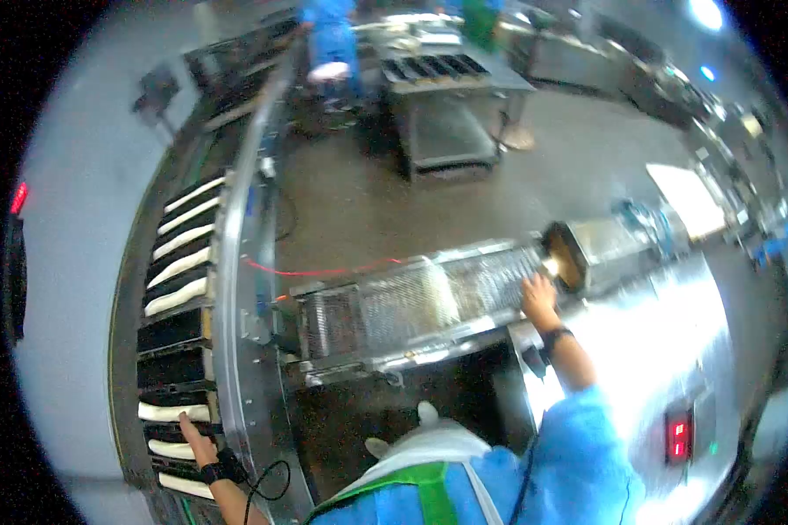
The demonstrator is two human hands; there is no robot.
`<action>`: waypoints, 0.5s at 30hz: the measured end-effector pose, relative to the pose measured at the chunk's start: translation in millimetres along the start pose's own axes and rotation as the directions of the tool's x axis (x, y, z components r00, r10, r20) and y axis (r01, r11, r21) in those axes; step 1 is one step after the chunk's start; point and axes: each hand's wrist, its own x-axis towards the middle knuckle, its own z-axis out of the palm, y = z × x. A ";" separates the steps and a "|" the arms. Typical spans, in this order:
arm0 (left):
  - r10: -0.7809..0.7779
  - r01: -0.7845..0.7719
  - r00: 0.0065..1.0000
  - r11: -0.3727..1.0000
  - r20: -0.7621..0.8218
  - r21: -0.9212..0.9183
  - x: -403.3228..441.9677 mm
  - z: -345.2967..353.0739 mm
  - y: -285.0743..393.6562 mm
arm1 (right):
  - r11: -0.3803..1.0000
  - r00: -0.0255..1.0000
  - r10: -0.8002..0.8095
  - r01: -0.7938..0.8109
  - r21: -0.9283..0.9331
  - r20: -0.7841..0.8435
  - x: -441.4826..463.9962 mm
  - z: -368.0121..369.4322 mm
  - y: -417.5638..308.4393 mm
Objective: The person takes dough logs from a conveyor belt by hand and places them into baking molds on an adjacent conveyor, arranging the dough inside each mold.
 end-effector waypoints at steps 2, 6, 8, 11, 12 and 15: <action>-0.146 0.142 0.983 0.989 0.110 0.042 -21.1 -0.1 33.9 | 0.996 0.997 -0.070 0.067 -0.062 -0.038 -12.4 3.7 -8.4; 0.044 -0.029 0.961 0.998 0.272 -0.060 -14.5 -19.0 -7.1 | 1.000 0.998 -0.022 0.022 0.014 0.052 -40.3 -31.0 -35.7; 0.150 -0.168 0.971 0.982 0.184 0.083 -64.7 5.5 27.4 | 0.998 0.998 -0.050 0.049 -0.024 -0.025 -35.1 -15.5 -46.7; 0.065 -0.113 0.953 0.983 0.297 0.147 -53.4 -10.1 3.8 | 0.998 0.998 -0.060 0.060 -0.011 0.001 -29.6 -24.4 -56.1; -0.013 -0.043 0.967 0.976 0.255 0.213 -55.5 -9.5 -0.3 | 0.998 0.999 -0.053 0.053 -0.015 0.012 -25.6 -24.6 -57.4; -0.057 0.068 0.963 0.997 0.262 -0.033 -84.3 -21.5 -14.7 | 0.993 0.984 -0.106 0.096 -0.070 -0.144 -8.2 -15.6 -56.1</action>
